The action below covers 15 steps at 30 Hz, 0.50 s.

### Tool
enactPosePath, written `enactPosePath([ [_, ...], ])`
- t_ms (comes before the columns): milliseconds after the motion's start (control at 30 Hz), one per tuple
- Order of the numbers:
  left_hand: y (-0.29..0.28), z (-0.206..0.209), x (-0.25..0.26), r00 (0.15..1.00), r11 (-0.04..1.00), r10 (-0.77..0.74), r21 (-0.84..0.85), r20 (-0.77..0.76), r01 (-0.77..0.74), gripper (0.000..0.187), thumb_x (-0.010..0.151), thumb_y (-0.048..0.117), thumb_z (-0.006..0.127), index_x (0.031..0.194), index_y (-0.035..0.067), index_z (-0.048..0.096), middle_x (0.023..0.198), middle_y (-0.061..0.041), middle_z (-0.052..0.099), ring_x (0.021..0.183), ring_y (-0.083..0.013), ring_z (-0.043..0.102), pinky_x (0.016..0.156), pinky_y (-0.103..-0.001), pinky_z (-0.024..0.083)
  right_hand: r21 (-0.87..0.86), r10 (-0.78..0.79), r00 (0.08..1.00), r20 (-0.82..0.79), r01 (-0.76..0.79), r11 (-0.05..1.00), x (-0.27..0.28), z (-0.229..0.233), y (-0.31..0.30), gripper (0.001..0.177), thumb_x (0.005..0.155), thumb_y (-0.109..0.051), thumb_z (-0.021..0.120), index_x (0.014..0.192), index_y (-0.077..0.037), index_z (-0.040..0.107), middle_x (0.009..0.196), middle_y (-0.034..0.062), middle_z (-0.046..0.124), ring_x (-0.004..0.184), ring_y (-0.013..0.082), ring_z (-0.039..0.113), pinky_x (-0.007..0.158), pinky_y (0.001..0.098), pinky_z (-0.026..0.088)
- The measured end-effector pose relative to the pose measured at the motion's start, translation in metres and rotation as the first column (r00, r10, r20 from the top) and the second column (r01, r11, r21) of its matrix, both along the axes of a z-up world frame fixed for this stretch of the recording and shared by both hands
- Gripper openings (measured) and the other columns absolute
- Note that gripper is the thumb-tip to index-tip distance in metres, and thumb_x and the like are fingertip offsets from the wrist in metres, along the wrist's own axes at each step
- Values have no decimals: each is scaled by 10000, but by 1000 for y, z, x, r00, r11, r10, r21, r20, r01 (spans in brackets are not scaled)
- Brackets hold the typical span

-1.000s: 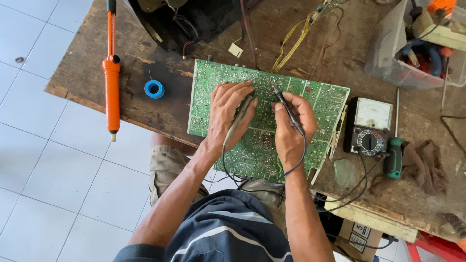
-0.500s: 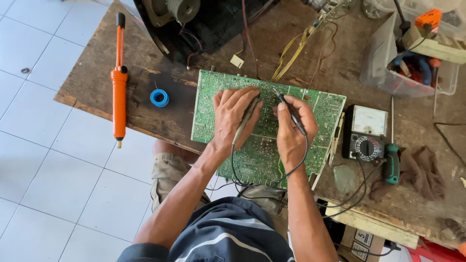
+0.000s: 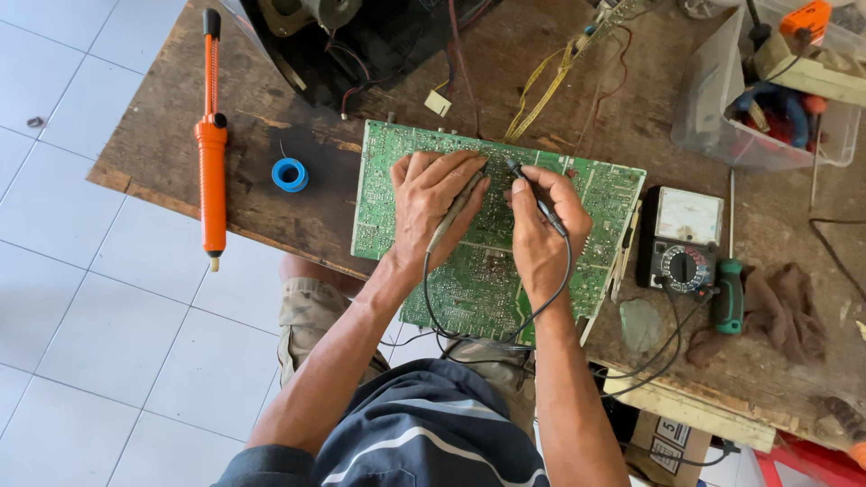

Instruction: The person uses a multimeter to test various points on a green circuit board. They hold the probes against different solder points and traces while seated at a workbench.

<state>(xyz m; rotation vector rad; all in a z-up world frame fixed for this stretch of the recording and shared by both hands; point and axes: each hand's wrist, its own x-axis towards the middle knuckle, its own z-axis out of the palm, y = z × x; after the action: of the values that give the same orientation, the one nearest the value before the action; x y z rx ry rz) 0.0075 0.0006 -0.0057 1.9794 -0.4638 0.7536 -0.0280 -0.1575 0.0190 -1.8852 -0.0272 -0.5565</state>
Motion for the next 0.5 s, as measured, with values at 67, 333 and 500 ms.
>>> enactPosePath([
  [67, 0, 0, 2, 1000, 1000, -1, 6, 4, 1, 200, 1048, 281, 817, 1222, 184, 823, 1246, -1, 829, 1053, -221, 712, 1033, -400, 415, -12, -1, 1000, 1, 1, 1000, 0, 3, 0, 179, 1123, -36, 646, 1240, 84, 706, 1126, 260, 715, 945, 269, 770, 837, 370, 682],
  [333, -3, 4, 1, 999, 999, 24, 29, 39, -25, 186, 1059, 256, 815, 1207, 147, 840, 1216, -33, 843, 1022, -208, 708, 1027, -405, 401, -51, 43, 999, -15, -43, 998, 1, 5, -6, 188, 1123, -20, 627, 1249, 93, 707, 1161, 287, 714, 970, 298, 784, 855, 387, 685],
  [500, -4, 2, 1, 998, 997, 35, 60, 60, -39, 183, 1063, 240, 818, 1220, 149, 841, 1231, -19, 838, 1011, -194, 693, 1033, -408, 398, -35, 63, 998, -27, -64, 997, 2, 0, -9, 179, 1120, -1, 622, 1257, 86, 698, 1157, 276, 709, 974, 288, 781, 864, 377, 684],
])
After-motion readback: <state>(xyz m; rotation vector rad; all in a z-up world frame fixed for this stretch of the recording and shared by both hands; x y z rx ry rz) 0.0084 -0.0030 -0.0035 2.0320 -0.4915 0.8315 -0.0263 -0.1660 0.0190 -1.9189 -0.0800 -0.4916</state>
